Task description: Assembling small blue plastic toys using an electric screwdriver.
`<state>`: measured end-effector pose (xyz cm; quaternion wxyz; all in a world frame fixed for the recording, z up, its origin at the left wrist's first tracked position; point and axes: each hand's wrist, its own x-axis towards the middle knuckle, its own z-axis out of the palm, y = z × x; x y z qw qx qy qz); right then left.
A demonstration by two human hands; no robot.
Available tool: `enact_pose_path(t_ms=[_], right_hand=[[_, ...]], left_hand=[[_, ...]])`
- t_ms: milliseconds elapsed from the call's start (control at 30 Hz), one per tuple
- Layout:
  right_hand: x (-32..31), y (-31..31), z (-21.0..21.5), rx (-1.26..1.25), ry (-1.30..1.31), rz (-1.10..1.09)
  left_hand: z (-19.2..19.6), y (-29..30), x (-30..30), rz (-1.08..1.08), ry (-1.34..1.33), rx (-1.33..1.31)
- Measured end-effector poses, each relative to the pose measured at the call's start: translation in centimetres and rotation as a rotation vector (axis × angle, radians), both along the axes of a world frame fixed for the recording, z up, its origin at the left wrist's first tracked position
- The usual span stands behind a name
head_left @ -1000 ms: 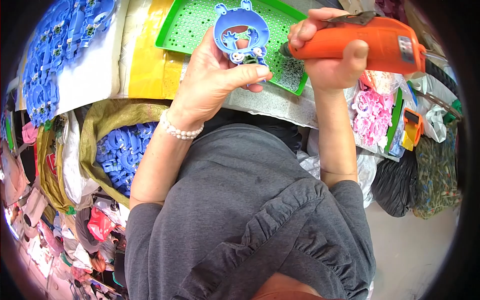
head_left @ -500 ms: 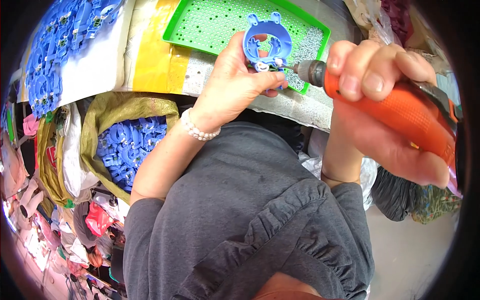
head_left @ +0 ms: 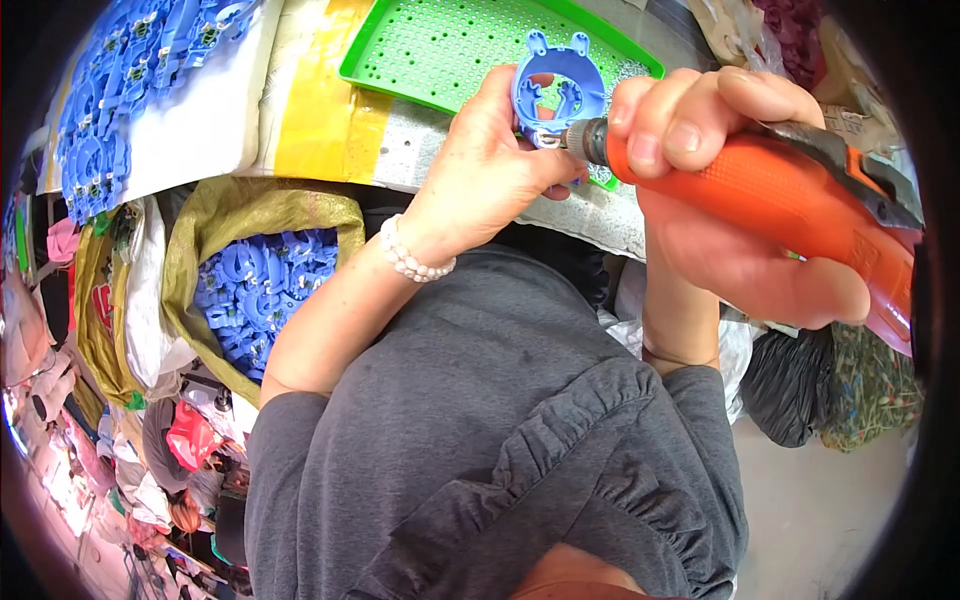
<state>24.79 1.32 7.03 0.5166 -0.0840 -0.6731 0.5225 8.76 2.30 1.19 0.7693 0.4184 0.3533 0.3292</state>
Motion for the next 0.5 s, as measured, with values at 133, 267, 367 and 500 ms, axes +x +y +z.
enact_pose_path(t_ms=[133, 267, 367, 500], right_hand=[[-0.7, -1.3, -0.5, -0.15, 0.082, -0.194], [0.2, 1.0, -1.0, 0.051, -0.01, 0.018], [-0.8, 0.0, -0.3, 0.078, -0.047, -0.089], [-0.8, -0.8, -1.1, 0.011, 0.059, -0.215]], left_hand=[[0.3, -0.2, 0.3, 0.014, 0.016, -0.002], [-0.3, -0.5, 0.6, 0.063, 0.064, 0.0], [-0.2, -0.7, 0.3, 0.083, 0.08, 0.074], [-2.0, -0.1, 0.7, 0.092, 0.012, 0.25]])
